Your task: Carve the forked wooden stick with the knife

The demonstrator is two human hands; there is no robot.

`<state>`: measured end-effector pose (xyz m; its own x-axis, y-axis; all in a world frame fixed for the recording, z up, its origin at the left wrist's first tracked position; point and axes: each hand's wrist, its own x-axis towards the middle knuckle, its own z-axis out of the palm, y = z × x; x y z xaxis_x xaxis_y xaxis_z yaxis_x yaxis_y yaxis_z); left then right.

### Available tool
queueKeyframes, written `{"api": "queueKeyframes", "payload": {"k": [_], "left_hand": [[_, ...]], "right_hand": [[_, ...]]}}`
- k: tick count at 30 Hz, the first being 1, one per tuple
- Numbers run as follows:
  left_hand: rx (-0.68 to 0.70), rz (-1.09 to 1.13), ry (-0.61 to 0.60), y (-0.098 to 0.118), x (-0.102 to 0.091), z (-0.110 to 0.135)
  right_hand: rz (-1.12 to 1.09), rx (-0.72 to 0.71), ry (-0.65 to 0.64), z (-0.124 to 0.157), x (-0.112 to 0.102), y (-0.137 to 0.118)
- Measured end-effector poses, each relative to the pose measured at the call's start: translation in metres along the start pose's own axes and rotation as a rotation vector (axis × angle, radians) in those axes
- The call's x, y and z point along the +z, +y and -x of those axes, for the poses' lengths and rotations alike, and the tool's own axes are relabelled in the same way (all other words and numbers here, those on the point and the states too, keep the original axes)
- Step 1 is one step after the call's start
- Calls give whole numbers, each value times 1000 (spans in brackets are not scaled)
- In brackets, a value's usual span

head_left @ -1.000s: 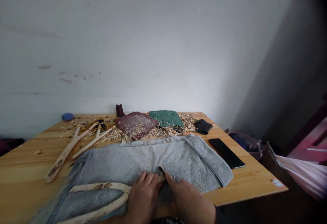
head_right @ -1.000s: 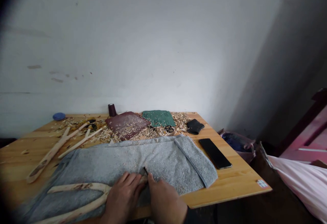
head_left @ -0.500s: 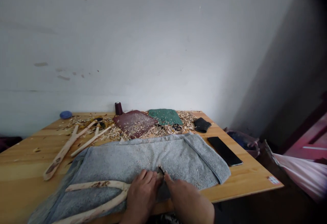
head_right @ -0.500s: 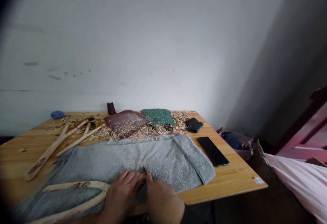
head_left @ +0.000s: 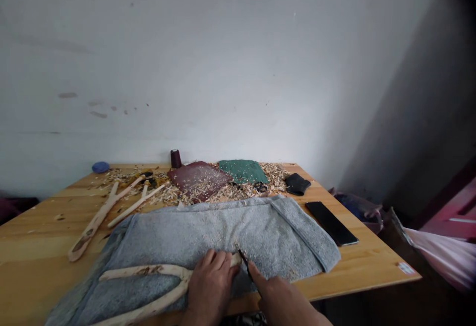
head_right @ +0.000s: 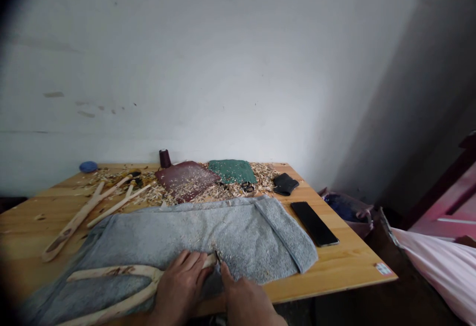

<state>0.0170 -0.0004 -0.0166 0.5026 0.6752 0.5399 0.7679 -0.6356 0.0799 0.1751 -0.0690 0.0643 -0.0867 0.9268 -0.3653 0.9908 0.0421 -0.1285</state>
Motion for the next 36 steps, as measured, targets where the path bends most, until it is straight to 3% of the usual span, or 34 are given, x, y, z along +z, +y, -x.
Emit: {"api": "queueKeyframes", "payload": {"k": [10,14,21,30,33,36], "left_hand": [[43,-47,25,-5,11,5],[26,-43,41,-3,8,5],[-33,23,-52,-1,1,2],[50,25,-6,-1,3,5],[17,16,-1,-2,3,6],[12,11,20,-3,2,7]], "right_hand": [[13,69,103,-11,-8,-26],[-29,74,70,-15,-4,-21],[-48,26,-52,-4,9,2],[-33,95,44,-13,6,-20],[-69,84,25,-15,17,-9],[-263,16,33,-13,31,14]]}}
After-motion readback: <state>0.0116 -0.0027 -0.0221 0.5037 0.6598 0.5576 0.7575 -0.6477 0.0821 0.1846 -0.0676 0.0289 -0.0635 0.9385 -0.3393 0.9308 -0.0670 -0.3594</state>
